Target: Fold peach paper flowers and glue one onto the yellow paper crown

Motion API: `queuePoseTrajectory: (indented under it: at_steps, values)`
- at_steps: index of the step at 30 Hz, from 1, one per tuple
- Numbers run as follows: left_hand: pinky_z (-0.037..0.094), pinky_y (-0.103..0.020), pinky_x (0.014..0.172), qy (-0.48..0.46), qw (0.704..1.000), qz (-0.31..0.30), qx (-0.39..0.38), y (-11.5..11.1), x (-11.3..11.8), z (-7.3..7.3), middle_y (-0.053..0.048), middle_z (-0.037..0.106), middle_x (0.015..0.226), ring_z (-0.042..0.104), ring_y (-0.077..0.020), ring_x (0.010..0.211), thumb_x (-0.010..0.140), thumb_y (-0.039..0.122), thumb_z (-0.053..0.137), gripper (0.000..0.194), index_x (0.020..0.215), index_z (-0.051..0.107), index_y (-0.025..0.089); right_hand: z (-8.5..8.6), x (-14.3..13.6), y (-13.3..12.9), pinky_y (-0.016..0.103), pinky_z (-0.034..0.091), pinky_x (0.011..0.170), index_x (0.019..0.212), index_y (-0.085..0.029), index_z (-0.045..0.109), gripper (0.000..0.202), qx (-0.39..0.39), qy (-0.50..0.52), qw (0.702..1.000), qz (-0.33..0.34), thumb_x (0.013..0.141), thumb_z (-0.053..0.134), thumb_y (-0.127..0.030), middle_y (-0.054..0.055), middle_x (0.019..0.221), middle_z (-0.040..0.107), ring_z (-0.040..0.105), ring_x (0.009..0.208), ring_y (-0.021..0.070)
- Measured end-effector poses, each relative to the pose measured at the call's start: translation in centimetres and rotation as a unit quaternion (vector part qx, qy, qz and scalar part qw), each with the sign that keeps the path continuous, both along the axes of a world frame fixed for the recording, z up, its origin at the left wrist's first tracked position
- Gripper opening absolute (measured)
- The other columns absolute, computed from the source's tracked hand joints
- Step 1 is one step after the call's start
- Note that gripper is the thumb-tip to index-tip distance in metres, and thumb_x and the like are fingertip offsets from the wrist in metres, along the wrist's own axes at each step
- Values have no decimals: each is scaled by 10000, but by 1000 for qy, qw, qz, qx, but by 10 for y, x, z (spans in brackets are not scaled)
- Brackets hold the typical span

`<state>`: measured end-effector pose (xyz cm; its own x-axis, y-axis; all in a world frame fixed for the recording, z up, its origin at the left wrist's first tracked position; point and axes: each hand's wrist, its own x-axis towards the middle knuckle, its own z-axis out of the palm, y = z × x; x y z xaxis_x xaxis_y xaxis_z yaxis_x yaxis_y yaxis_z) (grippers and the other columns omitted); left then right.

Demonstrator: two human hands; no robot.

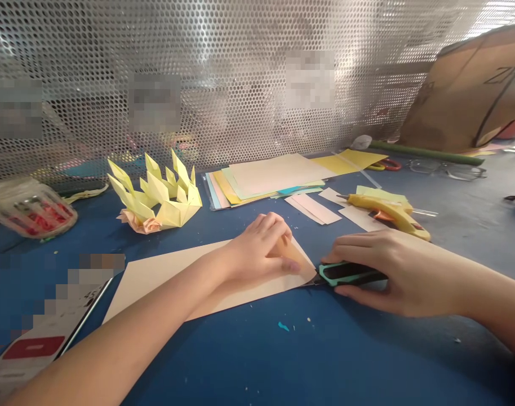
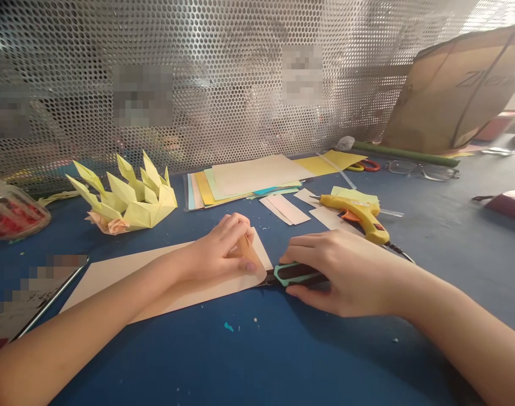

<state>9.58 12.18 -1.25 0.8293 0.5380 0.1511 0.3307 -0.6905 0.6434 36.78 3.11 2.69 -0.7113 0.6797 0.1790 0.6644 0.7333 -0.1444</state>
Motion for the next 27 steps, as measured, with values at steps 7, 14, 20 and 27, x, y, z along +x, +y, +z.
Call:
queuePoseTrajectory:
  at_steps: [7,14,20,27]
  values:
    - [414,-543,1166,2,1000,5,1,0,-1,0,-86,542,1329,489,-327,1256,930,836,615,584,1072,489,284,-1,0,-2,352,494,591,1046,-222,765,192,-2,-11,1000,0,991,594,-288,61,839,753,708,677,225]
    - [413,-552,1167,6,1000,2,0,0,0,2,-90,540,1327,489,-332,1254,930,841,606,588,1059,475,282,0,1,-2,348,506,588,1056,-217,773,224,12,-17,1000,8,1011,579,-318,58,831,753,719,665,224]
    - [397,-543,1180,5,1000,-3,-5,0,0,2,-93,532,1323,475,-327,1259,936,829,609,580,1042,459,279,-2,2,-2,361,526,608,1082,-217,779,226,14,-18,1000,0,1010,586,-310,59,857,771,737,692,235]
    - [402,-549,1176,8,1000,-3,-6,1,1,2,-91,534,1319,477,-330,1256,933,821,616,574,1052,461,282,-1,1,-3,369,535,631,1079,-214,789,239,7,-24,1000,-11,1009,582,-310,73,867,772,740,716,237]
